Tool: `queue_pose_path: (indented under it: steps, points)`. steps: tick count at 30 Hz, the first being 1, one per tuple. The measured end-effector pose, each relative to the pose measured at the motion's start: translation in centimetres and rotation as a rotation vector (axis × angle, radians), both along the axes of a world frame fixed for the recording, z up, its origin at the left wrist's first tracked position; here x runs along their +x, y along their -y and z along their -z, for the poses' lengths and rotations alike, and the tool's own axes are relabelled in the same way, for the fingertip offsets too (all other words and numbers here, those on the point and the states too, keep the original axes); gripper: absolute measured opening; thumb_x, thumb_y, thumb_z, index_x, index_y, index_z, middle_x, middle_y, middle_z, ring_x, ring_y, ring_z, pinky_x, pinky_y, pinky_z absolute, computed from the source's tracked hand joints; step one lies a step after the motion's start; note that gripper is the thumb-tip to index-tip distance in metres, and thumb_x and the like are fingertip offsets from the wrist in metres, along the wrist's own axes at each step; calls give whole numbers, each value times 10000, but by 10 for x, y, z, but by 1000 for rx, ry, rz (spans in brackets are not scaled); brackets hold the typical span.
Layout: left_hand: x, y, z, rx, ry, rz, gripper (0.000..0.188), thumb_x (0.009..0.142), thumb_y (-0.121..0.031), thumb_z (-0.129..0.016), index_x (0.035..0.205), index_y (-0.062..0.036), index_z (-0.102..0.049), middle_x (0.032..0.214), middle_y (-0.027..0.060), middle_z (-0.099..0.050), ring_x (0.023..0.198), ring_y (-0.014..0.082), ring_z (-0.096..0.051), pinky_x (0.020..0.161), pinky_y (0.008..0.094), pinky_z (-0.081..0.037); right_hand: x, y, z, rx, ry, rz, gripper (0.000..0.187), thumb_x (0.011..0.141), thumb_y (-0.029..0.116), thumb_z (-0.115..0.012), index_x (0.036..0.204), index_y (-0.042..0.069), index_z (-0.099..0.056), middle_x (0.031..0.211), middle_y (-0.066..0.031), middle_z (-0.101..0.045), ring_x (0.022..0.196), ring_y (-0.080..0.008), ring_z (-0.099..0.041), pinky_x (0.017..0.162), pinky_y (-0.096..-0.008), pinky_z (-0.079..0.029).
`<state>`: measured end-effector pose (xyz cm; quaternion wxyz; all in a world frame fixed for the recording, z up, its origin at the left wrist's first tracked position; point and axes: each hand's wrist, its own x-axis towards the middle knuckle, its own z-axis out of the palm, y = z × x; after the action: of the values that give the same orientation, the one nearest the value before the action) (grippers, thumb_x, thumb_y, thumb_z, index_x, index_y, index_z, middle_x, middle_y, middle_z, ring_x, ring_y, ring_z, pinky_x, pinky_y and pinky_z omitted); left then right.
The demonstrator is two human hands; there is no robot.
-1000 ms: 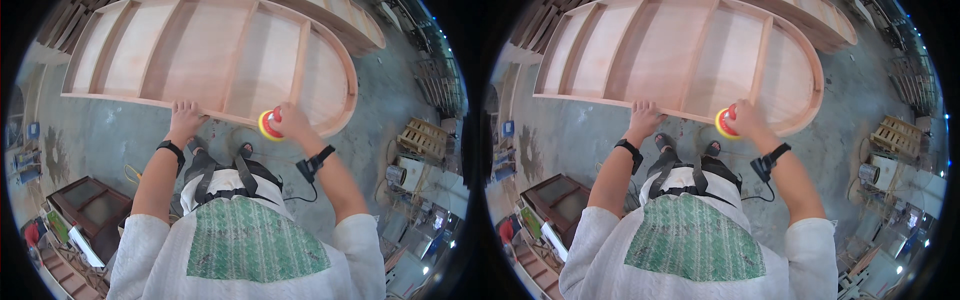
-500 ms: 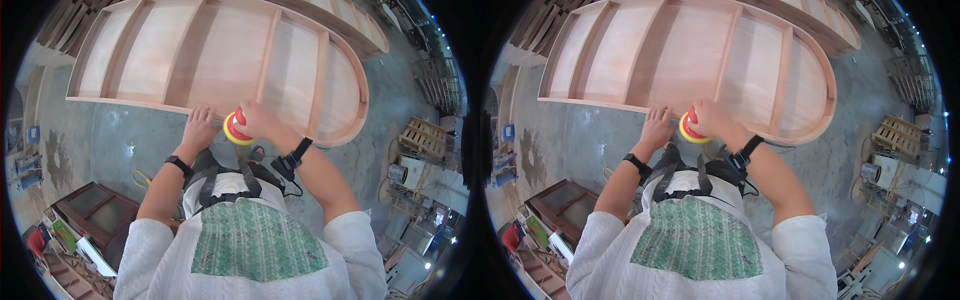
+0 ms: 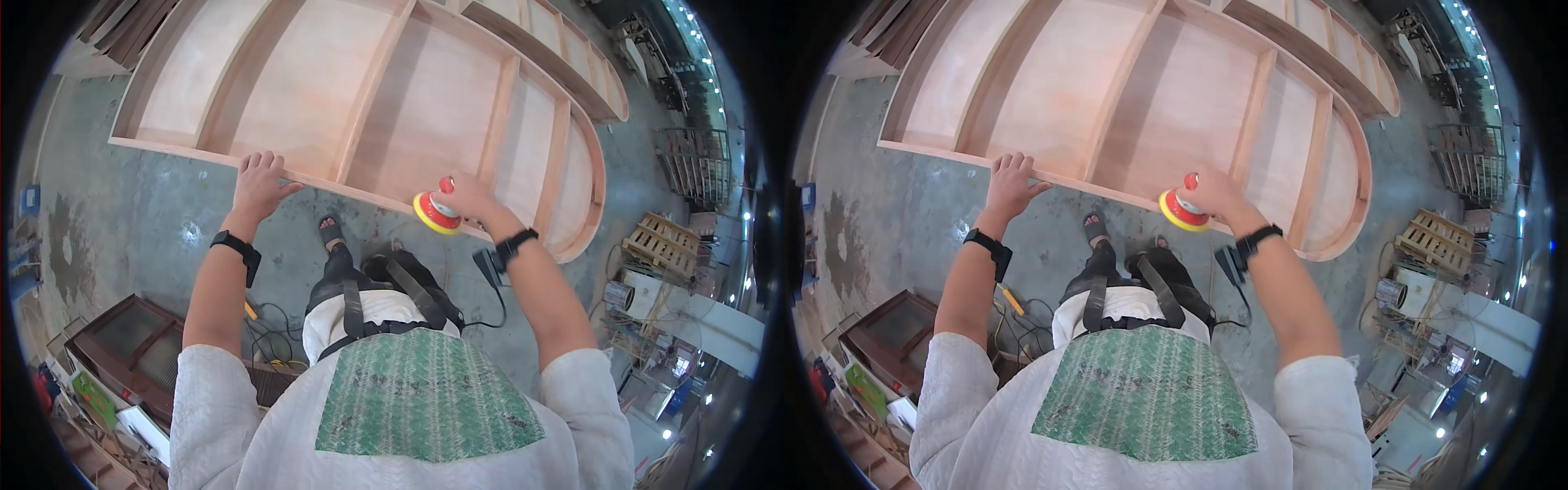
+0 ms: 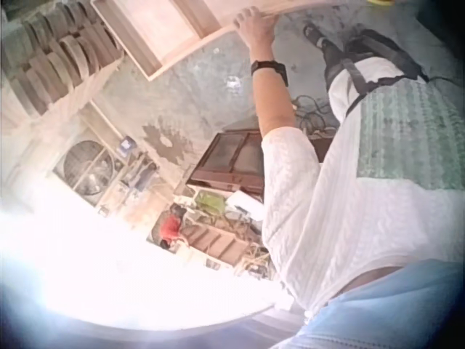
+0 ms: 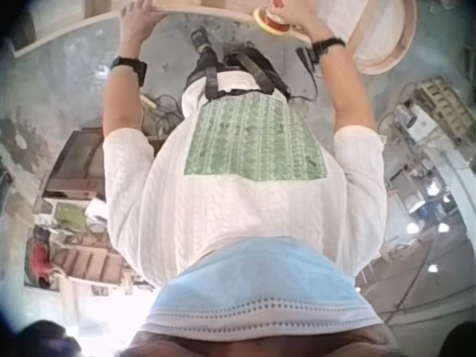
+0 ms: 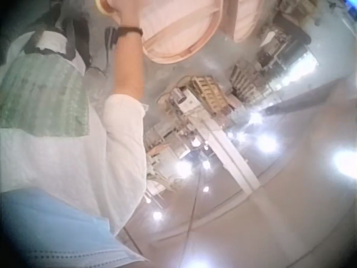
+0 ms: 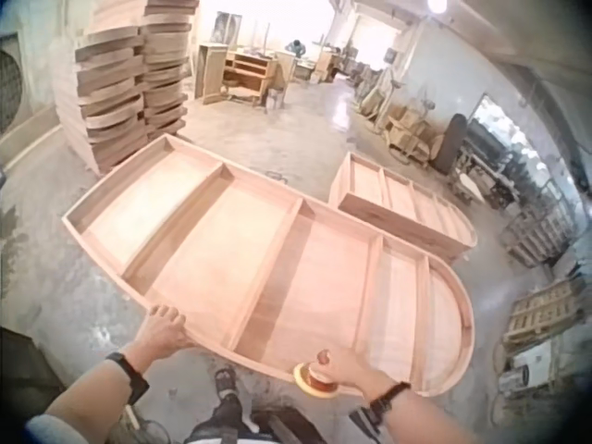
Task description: The person uses a handheld orbital sander to smooth the interior surfaces of a wooden furniture piece. They systematically move the sander across the bottom and side panels of the item, which is positioned on the workshop floor.
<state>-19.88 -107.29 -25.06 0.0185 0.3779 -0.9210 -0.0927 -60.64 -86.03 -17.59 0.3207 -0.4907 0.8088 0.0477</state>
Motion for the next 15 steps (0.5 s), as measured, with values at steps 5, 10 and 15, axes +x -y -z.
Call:
queue_pose_path:
  steps: [5, 10, 15]
  points:
    - [6, 8, -1, 71, -62, 1, 651, 892, -566, -836, 1258, -46, -697, 1277, 120, -675, 1304, 357, -583, 1179, 517, -407, 41, 8, 0, -325, -43, -115, 534, 932, 503, -758, 1123, 4, -759, 1091, -261, -785, 1033, -413, -769, 934, -503, -603]
    - [9, 7, -1, 66, -91, -10, 644, 873, -550, -847, 1240, -43, -696, 1260, 115, -673, 1296, 343, -586, 1192, 517, -401, 33, 59, 2, 165, 87, -2, 633, 905, 520, -786, 1300, 31, -713, 1227, -269, -752, 1156, -429, -741, 1028, -505, -584]
    - [11, 7, -1, 92, -93, -23, 634, 869, -540, -853, 1225, -40, -693, 1250, 116, -669, 1301, 344, -582, 1206, 517, -393, 71, 55, 1, -198, 13, -183, 611, 906, 531, -778, 1247, 24, -766, 1159, -269, -784, 1087, -428, -765, 965, -498, -604]
